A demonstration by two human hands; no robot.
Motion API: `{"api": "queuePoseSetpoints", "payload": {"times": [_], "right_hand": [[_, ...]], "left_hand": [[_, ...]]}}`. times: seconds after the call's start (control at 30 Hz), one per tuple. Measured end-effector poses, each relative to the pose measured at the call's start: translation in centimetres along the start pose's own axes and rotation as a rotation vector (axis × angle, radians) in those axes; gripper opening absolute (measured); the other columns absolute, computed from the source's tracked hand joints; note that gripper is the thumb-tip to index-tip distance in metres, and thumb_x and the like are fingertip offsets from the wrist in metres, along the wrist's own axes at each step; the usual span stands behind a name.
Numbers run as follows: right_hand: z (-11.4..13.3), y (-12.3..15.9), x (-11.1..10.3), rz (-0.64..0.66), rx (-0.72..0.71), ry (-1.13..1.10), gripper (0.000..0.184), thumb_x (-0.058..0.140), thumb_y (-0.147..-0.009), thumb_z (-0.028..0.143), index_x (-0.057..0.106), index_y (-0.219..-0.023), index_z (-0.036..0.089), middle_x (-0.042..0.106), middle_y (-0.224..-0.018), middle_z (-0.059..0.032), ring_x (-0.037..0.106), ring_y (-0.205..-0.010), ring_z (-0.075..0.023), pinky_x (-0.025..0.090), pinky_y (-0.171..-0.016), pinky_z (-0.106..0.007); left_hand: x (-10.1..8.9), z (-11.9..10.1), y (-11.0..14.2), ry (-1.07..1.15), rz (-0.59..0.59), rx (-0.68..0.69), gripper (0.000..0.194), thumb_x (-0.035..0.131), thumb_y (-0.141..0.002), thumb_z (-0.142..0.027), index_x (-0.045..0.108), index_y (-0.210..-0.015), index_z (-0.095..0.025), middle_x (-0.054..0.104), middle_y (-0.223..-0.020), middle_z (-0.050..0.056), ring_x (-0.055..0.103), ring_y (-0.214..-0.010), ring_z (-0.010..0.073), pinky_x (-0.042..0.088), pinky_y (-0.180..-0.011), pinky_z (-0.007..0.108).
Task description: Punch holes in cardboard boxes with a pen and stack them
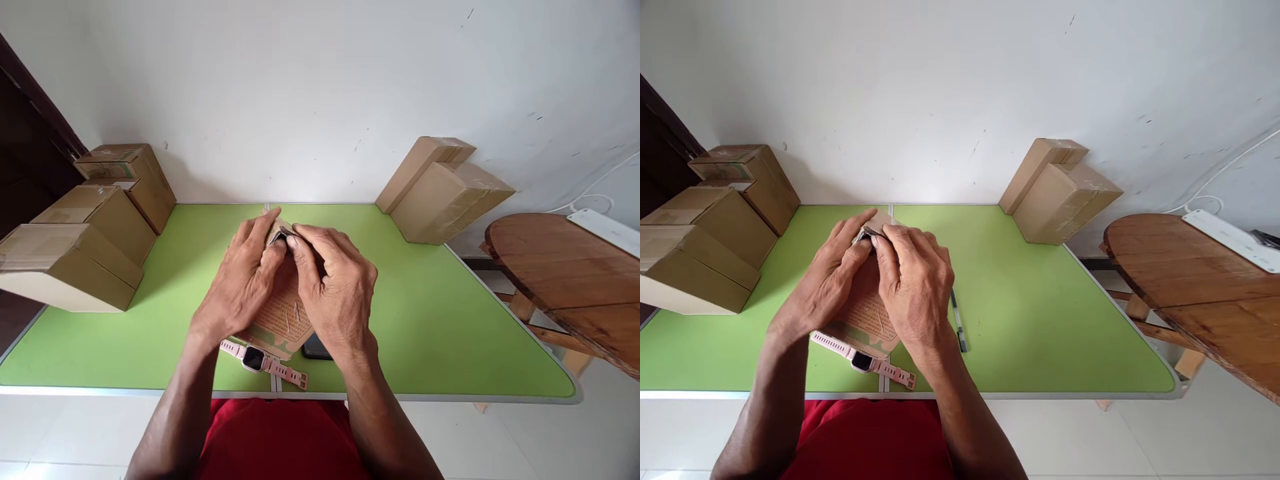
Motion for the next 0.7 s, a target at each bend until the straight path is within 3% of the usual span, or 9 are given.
{"api": "queuePoseSetpoints", "payload": {"times": [0.1,0.17,0.37,0.47,0.57,0.7], "right_hand": [[-1.2,-0.8,-0.6,0.037,0.049,-0.084,0.018,0.066,-0.112,0.029,0.083,-0.112,0.022,0.089,-0.11,-0.0081,0.082,-0.098,-0.0254,0.064,-0.092,-0.041],[-1.8,-1.5,-1.0,0.107,0.126,-0.163,0.014,0.071,-0.107,0.029,0.083,-0.11,0.023,0.089,-0.11,-0.0072,0.082,-0.098,-0.0251,0.064,-0.091,-0.04],[-2.4,-3.6,-0.4,0.371,0.344,-0.347,0.02,0.07,-0.09,0.016,0.084,-0.104,0.019,0.088,-0.098,-0.0031,0.082,-0.088,-0.0208,0.062,-0.078,-0.032],[-2.3,-3.7,0.3,0.339,0.318,-0.31,0.024,0.067,-0.085,0.011,0.084,-0.1,0.018,0.087,-0.093,-0.0018,0.079,-0.082,-0.0194,0.062,-0.076,-0.031],[-1.9,-3.3,0.6,0.29,0.226,-0.308,0.028,0.067,-0.089,0.009,0.086,-0.106,0.02,0.089,-0.102,-0.0034,0.082,-0.09,-0.0207,0.066,-0.086,-0.035],[-2.0,-3.4,0.6,0.374,0.144,-0.376,0.019,0.076,-0.099,0.023,0.086,-0.115,0.021,0.089,-0.113,-0.0039,0.084,-0.099,-0.0214,0.067,-0.09,-0.035]], "left_hand": [[-0.1,1.2,-0.3,0.08,0.156,0.103,0.074,0.06,-0.108,-0.059,0.036,-0.174,-0.033,0.041,-0.181,0.008,0.028,-0.173,0.0377,0.027,-0.143,0.063],[-0.1,1.8,-0.7,0.13,0.199,0.158,0.081,0.073,-0.102,-0.054,0.034,-0.171,-0.037,0.042,-0.177,0.01,0.031,-0.171,0.0396,0.03,-0.142,0.064],[0.9,2.3,-1.7,0.208,0.148,0.22,0.076,0.08,-0.097,-0.043,0.036,-0.159,-0.034,0.043,-0.172,0.012,0.04,-0.166,0.0393,0.033,-0.14,0.065],[0.9,2.4,-1.6,0.225,0.084,0.207,0.062,0.073,-0.101,-0.044,0.044,-0.155,-0.035,0.051,-0.167,0.01,0.048,-0.16,0.0374,0.039,-0.137,0.063],[0.5,2.9,-1.2,0.218,0.037,0.182,0.05,0.066,-0.104,-0.043,0.051,-0.152,-0.038,0.054,-0.164,0.008,0.053,-0.156,0.0352,0.044,-0.135,0.059],[-0.3,3.6,-1.1,0.18,0.001,0.194,0.05,0.065,-0.106,-0.045,0.054,-0.154,-0.039,0.055,-0.165,0.006,0.053,-0.156,0.0348,0.045,-0.135,0.058]]}}
Point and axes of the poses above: each hand's wrist, its own y-axis away from the middle knuckle, its own x-axis out of the palm, z = x × y, the point moved 4 cm from there along -y, towards the middle knuckle
